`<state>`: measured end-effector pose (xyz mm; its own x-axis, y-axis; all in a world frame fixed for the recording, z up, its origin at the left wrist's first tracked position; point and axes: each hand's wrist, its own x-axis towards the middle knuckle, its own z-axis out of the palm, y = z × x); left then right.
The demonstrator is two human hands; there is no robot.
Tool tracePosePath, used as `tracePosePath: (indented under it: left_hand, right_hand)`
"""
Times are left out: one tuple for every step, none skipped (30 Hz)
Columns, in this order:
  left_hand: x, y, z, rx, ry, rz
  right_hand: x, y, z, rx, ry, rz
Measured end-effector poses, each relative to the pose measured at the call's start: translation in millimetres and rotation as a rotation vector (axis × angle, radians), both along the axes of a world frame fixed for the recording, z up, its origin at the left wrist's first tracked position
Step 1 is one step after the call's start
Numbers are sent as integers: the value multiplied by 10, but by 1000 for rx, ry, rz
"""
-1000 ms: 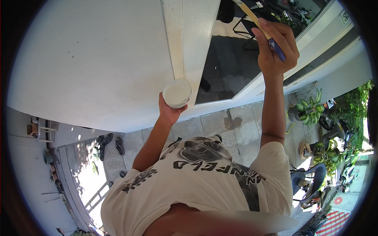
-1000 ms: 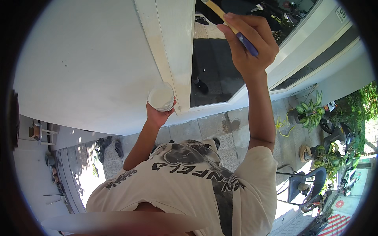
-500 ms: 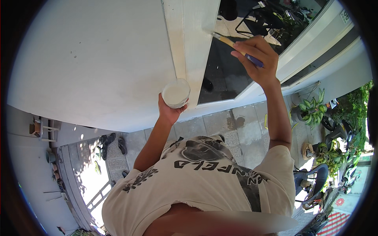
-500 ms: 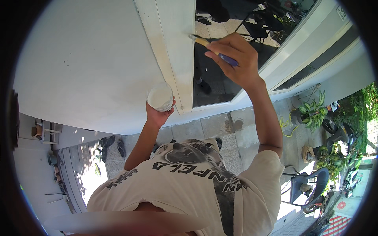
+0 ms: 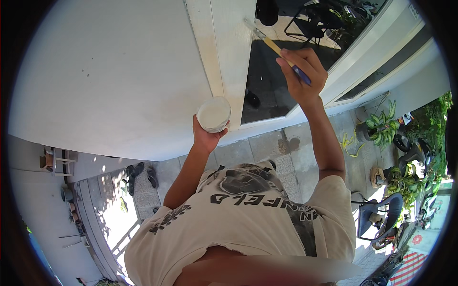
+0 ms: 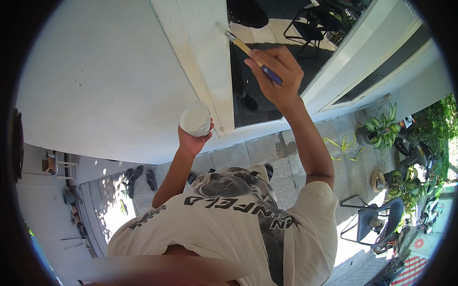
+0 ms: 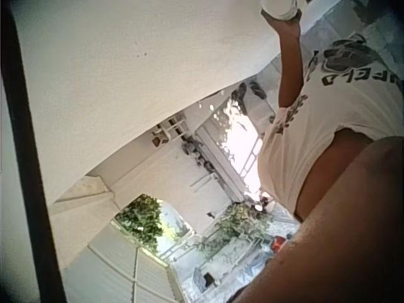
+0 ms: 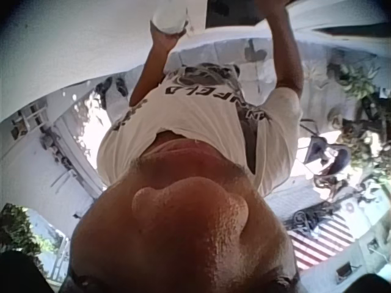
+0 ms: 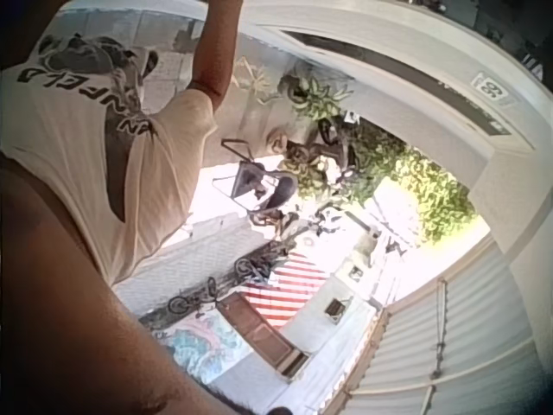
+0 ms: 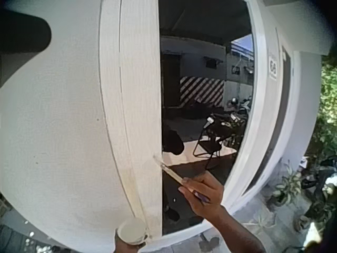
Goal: The person paints a white door frame using a small paint brush dipped into a cup of paint.
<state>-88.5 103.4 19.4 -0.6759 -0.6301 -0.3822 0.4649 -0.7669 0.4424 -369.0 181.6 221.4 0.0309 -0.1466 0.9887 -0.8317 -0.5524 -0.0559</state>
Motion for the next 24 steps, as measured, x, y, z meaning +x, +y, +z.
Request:
tracePosePath:
  left_hand:
    - [12, -7, -5, 6, -6, 7]
    - [18, -8, 1, 13, -14, 14]
    - [25, -9, 6, 14, -17, 15]
    - [32, -10, 11, 11, -17, 22]
    - [42, -7, 13, 9, -18, 29]
    - [56, -13, 1, 11, -21, 32]
    - [71, -24, -14, 4, -25, 37]
    - [78, -24, -24, -3, -30, 43]
    - [83, -22, -22, -1, -33, 43]
    - [89, -20, -19, 1, -38, 49]
    - [104, -15, -10, 2, -42, 58]
    - [101, -4, 21, 2, -45, 56]
    - [95, 10, 51, -12, -35, 59]
    - [95, 26, 69, -27, -24, 67]
    - [97, 32, 67, -27, -27, 69]
    - [98, 36, 65, -19, -19, 68]
    - [102, 37, 61, -10, -12, 66]
    - [89, 41, 63, -9, -14, 63]
    - [77, 45, 65, -8, -15, 62]
    - [97, 51, 59, -5, -17, 70]
    - [97, 49, 52, -4, -17, 71]
    - [100, 45, 41, -6, -19, 69]
    - [93, 43, 33, -8, -20, 67]
    - [93, 44, 30, -6, -21, 68]
  right_hand:
    - [34, 55, -88, 74, -43, -2]
    - [43, 89, -158, 148, -86, -4]
    - [22, 103, -201, 173, -91, 19]
    - [-15, 124, -205, 174, -94, 20]
    - [-40, 150, -181, 283, -93, 31]
    - [-51, 166, -147, 392, -92, 43]
    - [-65, 148, -83, 393, -94, 46]
    - [-103, 109, 19, 362, -94, 47]
    - [-133, 75, 124, 331, -95, 47]
    - [-155, 59, 246, 333, -99, 47]
    - [-174, 35, 377, 247, -53, 24]
    - [-199, 22, 456, 161, -8, -6]
    - [-225, 9, 482, 161, -11, -8]
    - [-243, -9, 499, 59, 8, -12]
    - [-252, -18, 499, -44, 26, -17]
    - [-231, -3, 456, -43, 23, -15]
    - [-187, 16, 360, -17, 34, 0]
    - [-166, 28, 249, 10, 46, 10]
    - [-177, -17, 78, -8, 25, 51]
    - [-137, -20, -94, -7, 22, 57]
    - [-87, 39, -248, 76, -23, 46]
    - [-46, 89, -378, 158, -67, 35]
    - [-29, 126, -504, 160, -67, 34]
    - [-5, 163, -610, 231, -92, 49]
